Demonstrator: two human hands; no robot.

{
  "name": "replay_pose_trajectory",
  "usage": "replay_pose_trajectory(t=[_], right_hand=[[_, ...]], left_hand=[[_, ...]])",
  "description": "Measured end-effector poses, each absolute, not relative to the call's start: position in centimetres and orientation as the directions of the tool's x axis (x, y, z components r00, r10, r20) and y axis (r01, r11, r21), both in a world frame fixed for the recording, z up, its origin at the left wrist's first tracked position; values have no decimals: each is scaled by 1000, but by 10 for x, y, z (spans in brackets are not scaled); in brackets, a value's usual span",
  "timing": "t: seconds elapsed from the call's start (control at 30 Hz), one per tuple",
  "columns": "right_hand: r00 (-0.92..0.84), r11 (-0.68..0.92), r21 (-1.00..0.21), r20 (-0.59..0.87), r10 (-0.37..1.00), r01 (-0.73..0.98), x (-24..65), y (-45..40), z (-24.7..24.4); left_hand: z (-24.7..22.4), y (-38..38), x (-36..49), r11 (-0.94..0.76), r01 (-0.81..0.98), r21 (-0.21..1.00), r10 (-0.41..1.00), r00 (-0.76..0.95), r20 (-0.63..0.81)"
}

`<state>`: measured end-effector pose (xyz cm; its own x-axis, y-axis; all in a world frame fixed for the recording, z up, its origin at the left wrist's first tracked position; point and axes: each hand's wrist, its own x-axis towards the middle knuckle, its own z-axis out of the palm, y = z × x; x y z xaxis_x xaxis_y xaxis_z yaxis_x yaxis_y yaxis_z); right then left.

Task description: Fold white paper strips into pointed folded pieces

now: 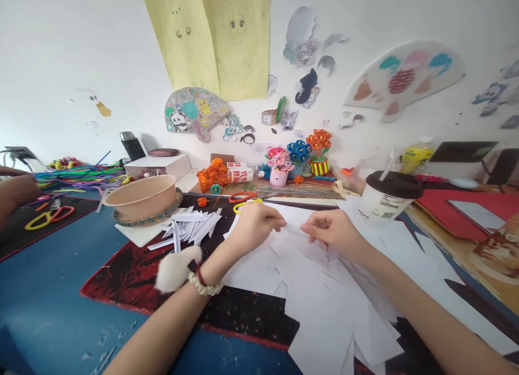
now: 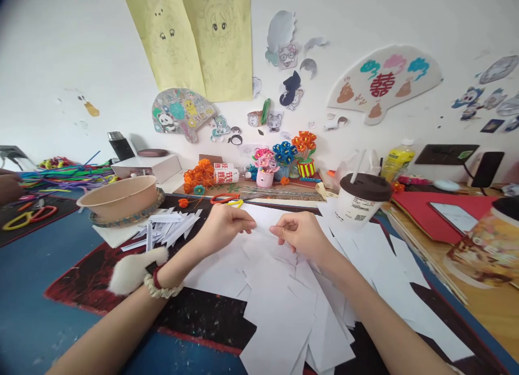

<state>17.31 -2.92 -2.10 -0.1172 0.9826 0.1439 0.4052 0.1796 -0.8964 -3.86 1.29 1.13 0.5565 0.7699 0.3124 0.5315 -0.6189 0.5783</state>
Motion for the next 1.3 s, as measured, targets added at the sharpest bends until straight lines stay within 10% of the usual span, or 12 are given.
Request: replay_pose_trajectory(t=[0.2,0.37,0.63,1.0,1.3], right_hand=[[-60,162,-894,151,987,418,182,-24,-20],[-124,179,-883,138,983,435,175,-24,-24],[-110,177,-865,141,984,470,175,-24,-23],[131,123,-859,215,968,498,185,-14,-25],[-393,244,-813,20,919,528,206,-27,-9]], left_hand=[[38,11,-113,-445,801,401,853,243,461],[41,1,-136,-182,971,-155,800,237,552],[14,-84,-16,-741,662,110,671,728,143],[-12,-76,10,-757,654,-6,652,755,73],[-1,-39,-3,-722,679,131,691,719,78]])
